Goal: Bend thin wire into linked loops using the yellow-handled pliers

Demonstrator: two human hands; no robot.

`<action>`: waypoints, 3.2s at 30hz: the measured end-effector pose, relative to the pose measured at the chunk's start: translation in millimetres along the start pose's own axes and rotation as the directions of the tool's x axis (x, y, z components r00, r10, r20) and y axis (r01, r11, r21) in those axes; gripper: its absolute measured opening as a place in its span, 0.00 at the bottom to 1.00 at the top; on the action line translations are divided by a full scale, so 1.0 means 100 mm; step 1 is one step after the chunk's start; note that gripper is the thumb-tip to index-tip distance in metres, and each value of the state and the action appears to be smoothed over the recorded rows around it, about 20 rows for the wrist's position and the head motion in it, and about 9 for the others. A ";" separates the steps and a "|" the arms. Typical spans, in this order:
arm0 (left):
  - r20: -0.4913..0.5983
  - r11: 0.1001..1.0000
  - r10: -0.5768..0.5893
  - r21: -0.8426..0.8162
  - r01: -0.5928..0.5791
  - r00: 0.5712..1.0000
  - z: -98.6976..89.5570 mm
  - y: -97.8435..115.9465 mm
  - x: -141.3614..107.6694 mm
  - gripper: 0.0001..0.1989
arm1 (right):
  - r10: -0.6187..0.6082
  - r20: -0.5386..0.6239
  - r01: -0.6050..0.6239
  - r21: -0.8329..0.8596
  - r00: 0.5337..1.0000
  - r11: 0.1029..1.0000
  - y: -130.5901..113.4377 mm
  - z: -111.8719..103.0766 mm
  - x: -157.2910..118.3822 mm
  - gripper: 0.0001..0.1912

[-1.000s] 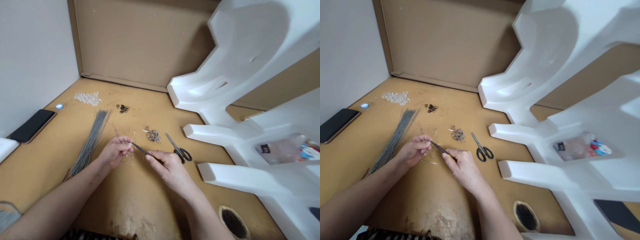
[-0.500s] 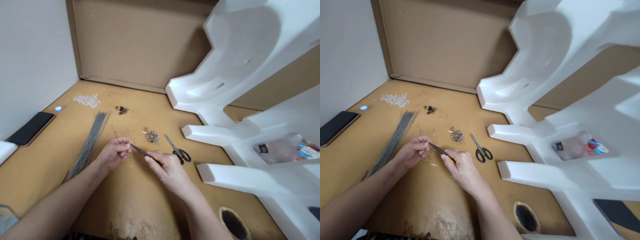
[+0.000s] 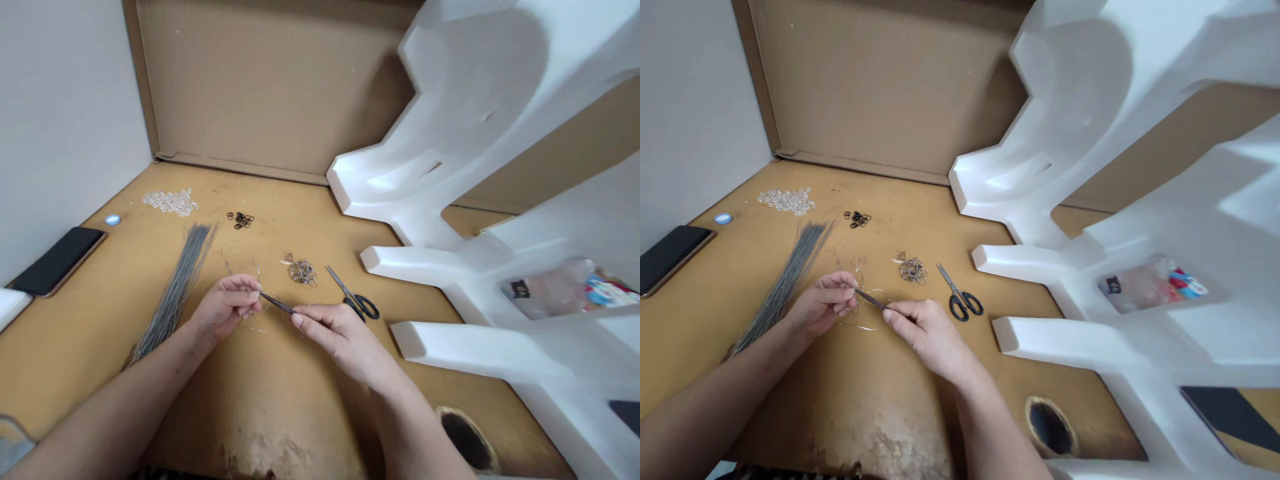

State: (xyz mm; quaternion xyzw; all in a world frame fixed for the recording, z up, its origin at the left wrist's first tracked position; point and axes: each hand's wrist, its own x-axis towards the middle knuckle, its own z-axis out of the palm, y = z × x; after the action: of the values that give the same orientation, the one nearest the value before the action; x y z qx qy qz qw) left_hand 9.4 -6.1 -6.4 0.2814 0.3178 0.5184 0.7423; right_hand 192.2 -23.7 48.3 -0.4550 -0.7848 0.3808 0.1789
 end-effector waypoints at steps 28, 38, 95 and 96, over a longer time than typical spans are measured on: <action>0.090 0.956 -0.249 -0.139 0.260 0.964 -0.14 0.08 0.06 0.05 | -0.609 -0.216 0.199 -0.818 0.763 0.540 0.18 0.06 0.11 0.10; 0.172 0.921 -0.347 -0.125 0.369 0.922 -0.16 0.11 0.07 0.05 | -0.701 -0.085 0.241 -0.904 0.708 0.353 0.20 0.01 0.07 0.10; 0.261 0.869 -0.493 0.180 0.460 0.830 -0.16 0.19 0.06 0.03 | -0.626 0.409 0.382 -0.905 0.664 -0.186 -0.28 -0.23 0.01 0.12; 0.267 0.869 -0.493 0.181 0.460 0.828 -0.16 0.19 0.06 0.03 | -0.625 0.410 0.381 -0.905 0.665 -0.189 -0.28 -0.23 0.01 0.12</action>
State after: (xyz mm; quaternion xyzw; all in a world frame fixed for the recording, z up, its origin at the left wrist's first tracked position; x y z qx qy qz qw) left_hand -12.8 6.7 -3.6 0.3097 0.2872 0.2487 0.8716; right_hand 190.0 -21.7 83.9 -0.1269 -0.9108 -0.3912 0.0370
